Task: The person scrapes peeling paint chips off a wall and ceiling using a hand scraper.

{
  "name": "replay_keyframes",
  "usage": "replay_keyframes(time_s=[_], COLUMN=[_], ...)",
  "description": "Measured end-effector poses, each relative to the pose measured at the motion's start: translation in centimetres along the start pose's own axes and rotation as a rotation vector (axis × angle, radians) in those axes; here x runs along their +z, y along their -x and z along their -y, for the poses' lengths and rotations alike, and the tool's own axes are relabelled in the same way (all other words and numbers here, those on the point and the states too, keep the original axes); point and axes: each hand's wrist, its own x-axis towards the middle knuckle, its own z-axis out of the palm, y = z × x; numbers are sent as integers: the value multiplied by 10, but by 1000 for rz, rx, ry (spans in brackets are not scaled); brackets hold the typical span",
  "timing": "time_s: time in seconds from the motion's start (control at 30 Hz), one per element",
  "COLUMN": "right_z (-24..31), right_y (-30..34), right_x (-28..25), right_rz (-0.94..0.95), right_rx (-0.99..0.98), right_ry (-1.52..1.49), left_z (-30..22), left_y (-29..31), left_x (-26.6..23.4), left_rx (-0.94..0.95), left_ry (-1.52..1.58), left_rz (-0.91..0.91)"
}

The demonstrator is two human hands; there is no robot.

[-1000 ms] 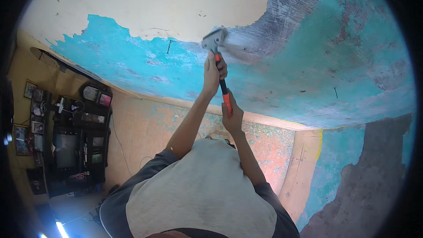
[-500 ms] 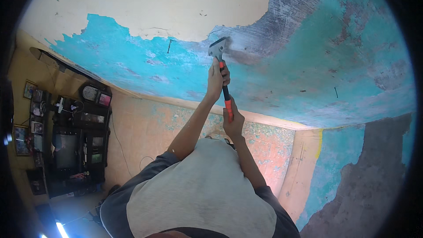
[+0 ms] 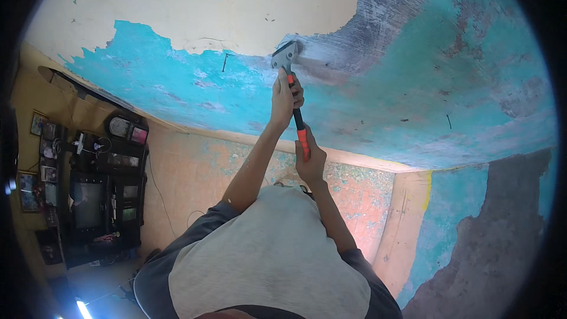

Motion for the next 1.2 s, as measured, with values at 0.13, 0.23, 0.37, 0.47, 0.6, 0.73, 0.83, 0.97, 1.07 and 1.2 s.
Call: replay_keyframes(time_s=[0.13, 0.23, 0.37, 0.47, 0.6, 0.73, 0.83, 0.97, 1.07, 1.2], right_z=[-9, -13, -4, -7, -29, -10, -11, -30, -19, -19], right_y=[4, 6, -3, 0, 7, -6, -2, 5, -8, -7], right_x=[0, 0, 2, 1, 1, 0, 0, -7, -6, 2], right_rz=[1, -51, -19, -15, -58, 6, -11, 8, -38, -76], right_rx=[7, -63, 5, 14, -75, 39, 37, 70, -7, -46], right_ry=[5, -8, -25, -33, -33, 37, -29, 15, 12, -21], left_z=[5, 10, -8, -6, 17, -8, -2, 12, -3, -6], left_y=[0, 3, -8, -6, -3, -13, -11, -7, -14, -13], left_x=[0, 0, 0, -2, -5, -2, -3, -2, 1, 0], left_rx=[23, -3, 9, 0, -55, 0, 8, -62, -5, 0], left_ry=[20, 6, -37, -24, -48, -109, -66, -17, -69, -53], left_rz=[17, -6, 9, 19, -7, -7, -14, -4, -7, 25])
